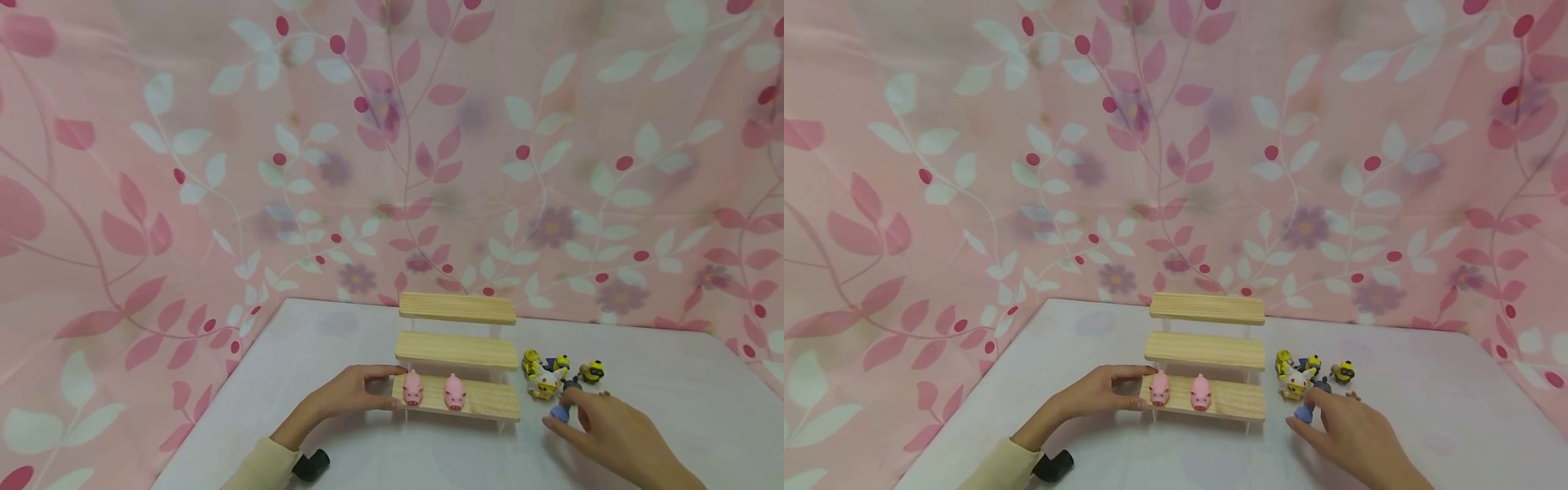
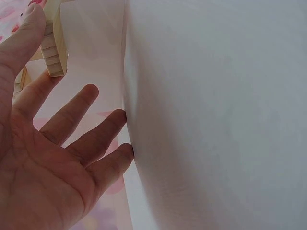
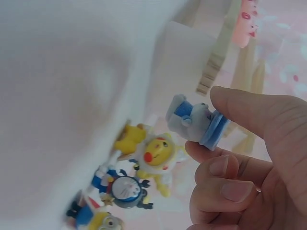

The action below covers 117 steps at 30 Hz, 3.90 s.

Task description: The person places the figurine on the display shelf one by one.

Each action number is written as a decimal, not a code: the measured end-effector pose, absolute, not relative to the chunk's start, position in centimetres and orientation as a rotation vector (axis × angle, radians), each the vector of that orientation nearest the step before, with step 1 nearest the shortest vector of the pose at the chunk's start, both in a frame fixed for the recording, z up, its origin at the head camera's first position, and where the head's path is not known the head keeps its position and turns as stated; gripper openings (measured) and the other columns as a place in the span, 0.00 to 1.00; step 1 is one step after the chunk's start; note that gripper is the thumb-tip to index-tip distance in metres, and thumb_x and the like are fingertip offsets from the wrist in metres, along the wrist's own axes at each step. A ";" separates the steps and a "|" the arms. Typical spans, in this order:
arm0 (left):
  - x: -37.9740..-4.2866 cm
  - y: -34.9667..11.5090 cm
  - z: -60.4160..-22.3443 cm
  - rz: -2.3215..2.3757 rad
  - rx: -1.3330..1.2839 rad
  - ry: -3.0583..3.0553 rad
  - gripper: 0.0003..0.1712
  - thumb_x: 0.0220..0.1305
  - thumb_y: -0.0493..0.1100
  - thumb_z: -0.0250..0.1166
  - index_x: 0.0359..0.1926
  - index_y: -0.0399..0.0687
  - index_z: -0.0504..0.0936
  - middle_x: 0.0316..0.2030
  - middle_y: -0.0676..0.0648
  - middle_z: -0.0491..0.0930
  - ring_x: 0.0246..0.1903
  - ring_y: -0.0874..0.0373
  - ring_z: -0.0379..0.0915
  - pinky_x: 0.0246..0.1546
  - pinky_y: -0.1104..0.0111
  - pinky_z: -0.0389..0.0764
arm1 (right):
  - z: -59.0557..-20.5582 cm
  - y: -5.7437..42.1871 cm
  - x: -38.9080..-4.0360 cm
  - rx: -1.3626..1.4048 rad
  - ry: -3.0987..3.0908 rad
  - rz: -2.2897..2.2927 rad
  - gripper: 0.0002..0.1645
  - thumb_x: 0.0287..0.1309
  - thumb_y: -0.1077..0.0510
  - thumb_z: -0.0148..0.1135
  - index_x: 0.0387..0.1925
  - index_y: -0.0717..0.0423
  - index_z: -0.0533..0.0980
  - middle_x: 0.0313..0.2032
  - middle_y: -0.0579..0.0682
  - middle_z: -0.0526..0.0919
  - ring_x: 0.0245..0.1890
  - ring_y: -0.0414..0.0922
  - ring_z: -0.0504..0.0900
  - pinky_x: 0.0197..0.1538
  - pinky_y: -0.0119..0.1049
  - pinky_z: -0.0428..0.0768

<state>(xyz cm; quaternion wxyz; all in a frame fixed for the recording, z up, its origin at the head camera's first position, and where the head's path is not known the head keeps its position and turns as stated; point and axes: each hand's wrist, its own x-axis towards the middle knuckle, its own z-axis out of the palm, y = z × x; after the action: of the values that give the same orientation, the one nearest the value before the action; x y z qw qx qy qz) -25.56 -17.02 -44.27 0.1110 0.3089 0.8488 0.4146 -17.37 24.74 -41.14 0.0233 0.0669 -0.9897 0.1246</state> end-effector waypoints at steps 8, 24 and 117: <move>-25.8 -17.1 -44.5 1.219 0.904 2.488 0.32 0.59 0.57 0.72 0.65 0.63 0.77 0.61 0.61 0.74 0.64 0.57 0.66 0.64 0.56 0.68 | -40.2 24.1 -17.0 0.254 -2.978 0.398 0.21 0.52 0.28 0.66 0.31 0.37 0.76 0.16 0.40 0.64 0.17 0.39 0.62 0.20 0.33 0.60; -26.0 -17.2 -44.7 1.232 0.913 2.482 0.33 0.59 0.57 0.72 0.65 0.64 0.76 0.61 0.61 0.74 0.63 0.58 0.67 0.64 0.56 0.68 | -38.8 22.0 -17.5 0.374 -2.775 0.409 0.19 0.49 0.30 0.70 0.31 0.35 0.78 0.15 0.33 0.61 0.15 0.33 0.58 0.19 0.30 0.58; -25.8 -17.1 -44.6 1.247 0.875 2.473 0.32 0.57 0.57 0.73 0.63 0.67 0.77 0.60 0.62 0.75 0.64 0.57 0.66 0.64 0.54 0.68 | -39.2 22.1 -17.8 0.417 -2.847 0.350 0.23 0.49 0.42 0.75 0.46 0.43 0.81 0.17 0.34 0.63 0.16 0.33 0.59 0.19 0.30 0.59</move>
<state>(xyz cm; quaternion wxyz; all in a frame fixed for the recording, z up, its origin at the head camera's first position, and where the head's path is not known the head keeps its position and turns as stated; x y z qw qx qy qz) -25.82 -17.06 -44.59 0.1185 0.2993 0.8454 0.4263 -17.81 22.07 -39.18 0.1210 0.1428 -0.9750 0.1199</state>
